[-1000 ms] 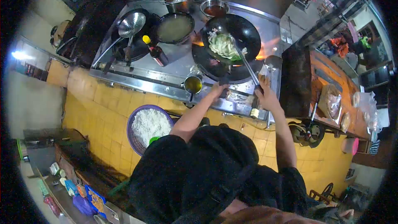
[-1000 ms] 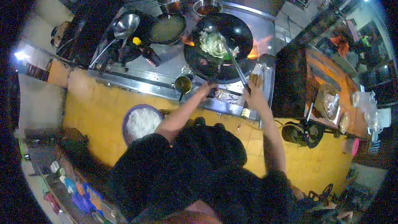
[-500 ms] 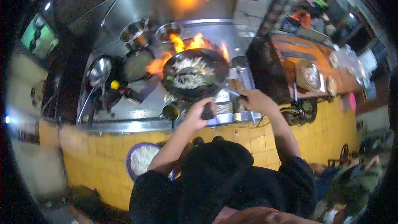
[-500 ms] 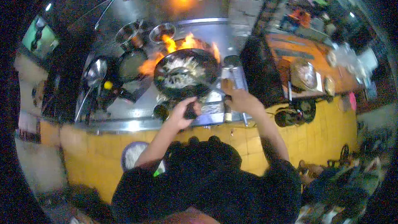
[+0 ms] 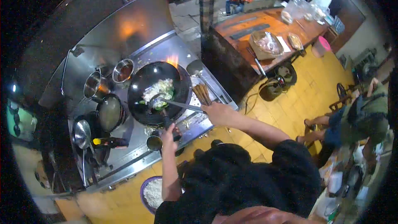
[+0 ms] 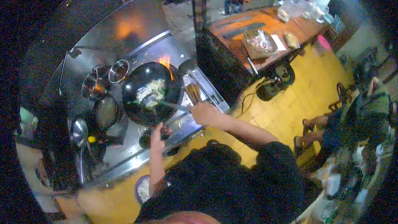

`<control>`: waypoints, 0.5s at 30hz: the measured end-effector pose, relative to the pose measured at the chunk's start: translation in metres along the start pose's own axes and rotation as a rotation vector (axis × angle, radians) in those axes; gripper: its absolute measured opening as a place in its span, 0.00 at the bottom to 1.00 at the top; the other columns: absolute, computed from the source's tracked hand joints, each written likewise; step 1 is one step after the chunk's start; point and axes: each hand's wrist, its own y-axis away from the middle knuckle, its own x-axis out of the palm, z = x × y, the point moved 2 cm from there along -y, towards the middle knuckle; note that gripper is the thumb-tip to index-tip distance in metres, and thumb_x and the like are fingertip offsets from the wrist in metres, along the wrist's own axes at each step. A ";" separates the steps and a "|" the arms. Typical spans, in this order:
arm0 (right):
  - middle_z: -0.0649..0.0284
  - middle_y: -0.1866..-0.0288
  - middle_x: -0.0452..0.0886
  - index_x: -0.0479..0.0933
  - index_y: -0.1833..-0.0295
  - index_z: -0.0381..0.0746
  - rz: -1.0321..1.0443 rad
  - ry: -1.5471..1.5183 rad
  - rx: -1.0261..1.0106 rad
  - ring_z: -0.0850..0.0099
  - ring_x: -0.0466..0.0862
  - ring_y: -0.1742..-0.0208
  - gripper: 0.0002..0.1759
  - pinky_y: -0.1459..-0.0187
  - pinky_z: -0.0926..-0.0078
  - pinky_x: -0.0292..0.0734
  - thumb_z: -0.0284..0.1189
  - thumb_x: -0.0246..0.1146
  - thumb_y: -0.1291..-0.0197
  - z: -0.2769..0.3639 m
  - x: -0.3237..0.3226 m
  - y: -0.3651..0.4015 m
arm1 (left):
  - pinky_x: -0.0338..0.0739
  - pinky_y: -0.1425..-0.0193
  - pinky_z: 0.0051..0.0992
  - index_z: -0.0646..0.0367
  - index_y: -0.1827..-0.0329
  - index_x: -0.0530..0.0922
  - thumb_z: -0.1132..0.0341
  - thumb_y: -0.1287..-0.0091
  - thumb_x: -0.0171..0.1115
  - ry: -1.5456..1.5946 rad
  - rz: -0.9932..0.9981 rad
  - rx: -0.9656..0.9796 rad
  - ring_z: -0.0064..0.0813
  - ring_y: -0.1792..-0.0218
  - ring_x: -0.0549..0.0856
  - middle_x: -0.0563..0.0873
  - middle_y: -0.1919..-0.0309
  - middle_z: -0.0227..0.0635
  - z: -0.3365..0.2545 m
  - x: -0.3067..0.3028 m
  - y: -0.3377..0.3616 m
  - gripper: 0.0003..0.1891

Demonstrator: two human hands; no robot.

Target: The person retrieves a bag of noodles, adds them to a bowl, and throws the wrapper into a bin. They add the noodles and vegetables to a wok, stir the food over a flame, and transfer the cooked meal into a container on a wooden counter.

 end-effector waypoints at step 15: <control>0.43 0.66 0.80 0.70 0.43 0.34 0.071 -0.276 0.151 0.45 0.81 0.63 0.21 0.58 0.52 0.75 0.31 0.53 0.42 -0.014 0.051 -0.023 | 0.73 0.77 0.27 0.57 0.62 0.69 0.70 0.35 0.57 -0.050 -0.005 -0.076 0.26 0.80 0.76 0.75 0.78 0.32 0.014 0.044 0.069 0.05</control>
